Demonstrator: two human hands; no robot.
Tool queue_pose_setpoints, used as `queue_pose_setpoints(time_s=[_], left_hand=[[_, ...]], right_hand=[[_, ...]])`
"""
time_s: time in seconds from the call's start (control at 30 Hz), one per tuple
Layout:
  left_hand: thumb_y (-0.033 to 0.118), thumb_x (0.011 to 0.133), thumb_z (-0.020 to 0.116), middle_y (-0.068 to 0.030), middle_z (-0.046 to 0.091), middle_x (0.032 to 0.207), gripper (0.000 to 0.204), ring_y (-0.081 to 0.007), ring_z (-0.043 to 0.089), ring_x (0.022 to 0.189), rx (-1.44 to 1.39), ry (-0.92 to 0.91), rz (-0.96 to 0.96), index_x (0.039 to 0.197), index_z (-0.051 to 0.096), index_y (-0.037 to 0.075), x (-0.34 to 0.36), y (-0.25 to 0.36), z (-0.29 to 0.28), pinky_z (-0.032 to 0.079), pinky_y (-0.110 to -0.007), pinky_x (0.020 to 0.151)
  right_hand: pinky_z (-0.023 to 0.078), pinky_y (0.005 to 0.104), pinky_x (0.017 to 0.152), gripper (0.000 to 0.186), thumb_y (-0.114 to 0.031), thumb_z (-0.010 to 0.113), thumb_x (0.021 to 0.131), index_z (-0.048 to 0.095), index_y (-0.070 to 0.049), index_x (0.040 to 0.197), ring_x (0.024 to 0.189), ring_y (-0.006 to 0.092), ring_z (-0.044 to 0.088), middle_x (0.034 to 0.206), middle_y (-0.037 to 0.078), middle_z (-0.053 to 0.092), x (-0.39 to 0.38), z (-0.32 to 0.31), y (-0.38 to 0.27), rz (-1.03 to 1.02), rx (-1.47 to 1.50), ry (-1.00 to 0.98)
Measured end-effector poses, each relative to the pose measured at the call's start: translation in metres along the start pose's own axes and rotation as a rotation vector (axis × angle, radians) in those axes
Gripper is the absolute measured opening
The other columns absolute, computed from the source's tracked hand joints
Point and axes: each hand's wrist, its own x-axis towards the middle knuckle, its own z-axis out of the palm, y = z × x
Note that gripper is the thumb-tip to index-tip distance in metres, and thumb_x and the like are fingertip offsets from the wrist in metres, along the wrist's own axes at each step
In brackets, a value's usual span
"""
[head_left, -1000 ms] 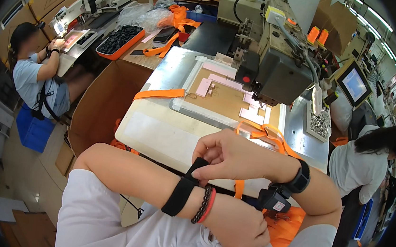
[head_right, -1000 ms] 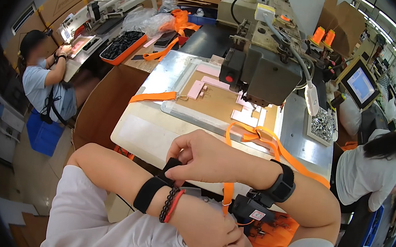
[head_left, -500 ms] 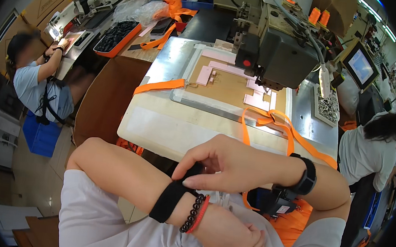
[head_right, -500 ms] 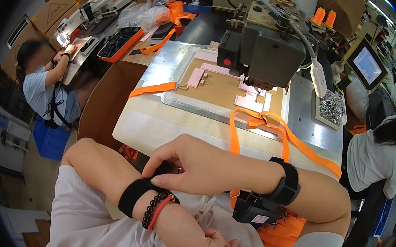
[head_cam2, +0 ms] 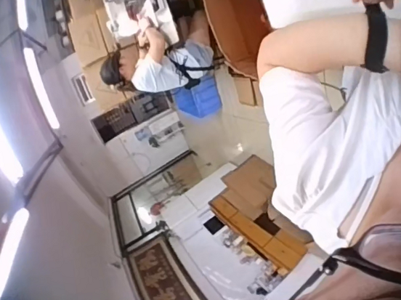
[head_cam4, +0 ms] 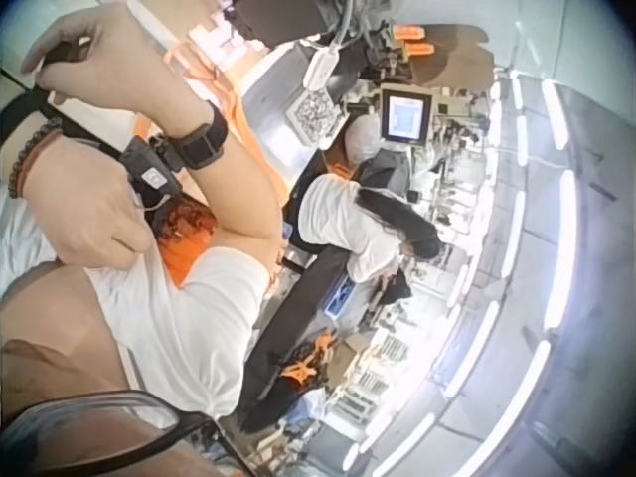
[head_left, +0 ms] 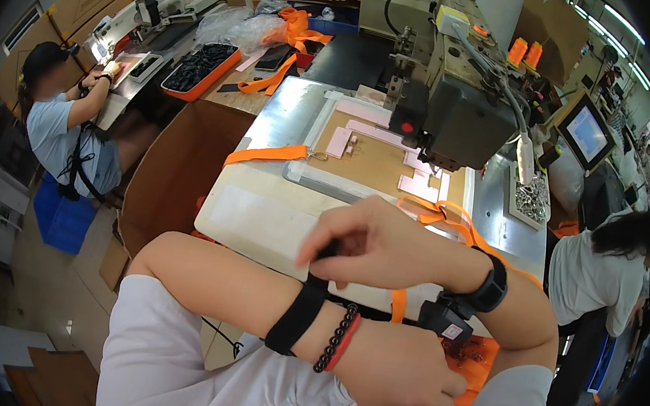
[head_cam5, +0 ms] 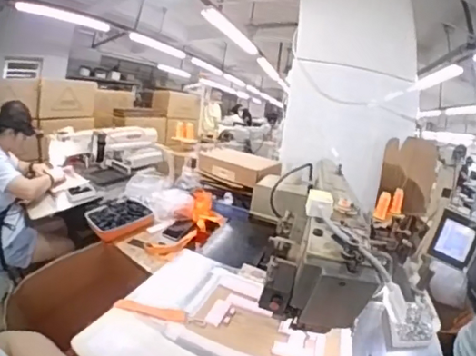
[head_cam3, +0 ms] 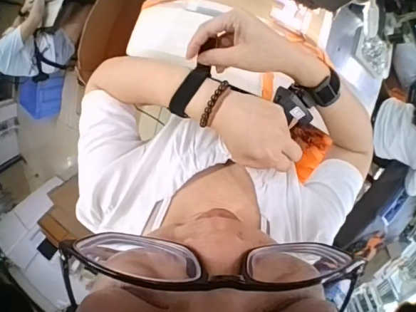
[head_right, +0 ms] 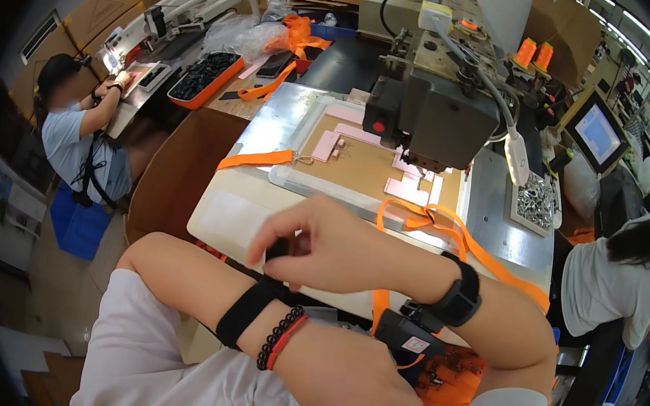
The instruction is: The person operates a sewing machine to stitch orange webbing straps. They repeatedly feed the strap through the machine, guide it under the needle, and pull it through to complete the stitching. The person also handles a black plastic buckle, attaching it to the strap and adjusting the strap's position on the machine bed.
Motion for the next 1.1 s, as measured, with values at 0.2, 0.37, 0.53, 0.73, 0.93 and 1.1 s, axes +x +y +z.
queue_pose_setpoints(time_s=[0.2,0.37,0.53,0.73,0.93,1.1], left_hand=[[0.017,0.077,0.064,-0.0087,0.054,0.075,0.015,-0.0246,0.061,0.057,0.181,0.021,0.076,0.073,0.060,0.003,-0.004,0.006,0.001,0.047,-0.036,0.047],[0.016,0.076,0.064,-0.0089,0.054,0.075,0.014,-0.0264,0.061,0.056,0.126,0.072,0.069,0.071,0.060,0.003,-0.001,0.006,0.003,0.048,-0.038,0.049],[0.012,0.073,0.064,-0.0089,0.056,0.078,0.010,-0.0292,0.061,0.062,0.002,-0.008,-0.009,0.070,0.061,0.003,0.003,0.000,0.003,0.049,-0.040,0.056],[0.005,0.071,0.058,-0.0081,0.062,0.076,0.006,-0.0270,0.062,0.075,-0.506,0.195,-0.041,0.070,0.064,0.005,0.011,-0.009,-0.006,0.049,-0.040,0.064],[0.004,0.080,0.057,-0.0048,0.055,0.079,0.007,-0.0243,0.058,0.067,-0.544,0.230,-0.111,0.082,0.063,0.006,-0.003,-0.012,-0.026,0.047,-0.034,0.057],[0.003,0.079,0.058,-0.0056,0.057,0.081,0.007,-0.0232,0.060,0.074,-0.366,0.236,-0.118,0.082,0.063,0.007,-0.005,-0.017,-0.025,0.049,-0.035,0.060]], right_hand=[[0.055,0.0247,0.067,0.021,-0.003,0.068,0.087,0.072,-0.004,0.108,0.085,0.0140,0.065,0.099,0.006,0.062,-0.013,-0.001,0.002,-0.160,-0.121,-0.125],[0.052,0.0317,0.069,0.024,-0.005,0.072,0.084,0.072,-0.007,0.108,0.078,0.0222,0.063,0.095,0.008,0.061,-0.007,0.001,0.013,-0.440,-0.397,-0.058],[0.045,0.0350,0.069,0.015,-0.007,0.073,0.079,0.069,-0.009,0.093,0.075,0.0242,0.057,0.090,0.005,0.060,0.002,0.004,0.020,-0.601,-0.598,0.198],[0.040,0.0326,0.068,0.012,-0.010,0.072,0.078,0.068,-0.011,0.090,0.072,0.0210,0.054,0.088,0.003,0.059,0.013,0.010,0.028,-0.674,-0.752,0.321],[0.047,0.0333,0.070,0.018,-0.006,0.073,0.079,0.071,-0.008,0.097,0.078,0.0221,0.060,0.088,0.005,0.063,0.003,0.001,0.031,-0.507,-0.558,0.250],[0.052,0.0265,0.066,0.023,-0.010,0.072,0.087,0.070,-0.003,0.109,0.080,0.0132,0.066,0.095,0.007,0.068,0.007,-0.002,0.028,-0.208,-0.203,0.160]])
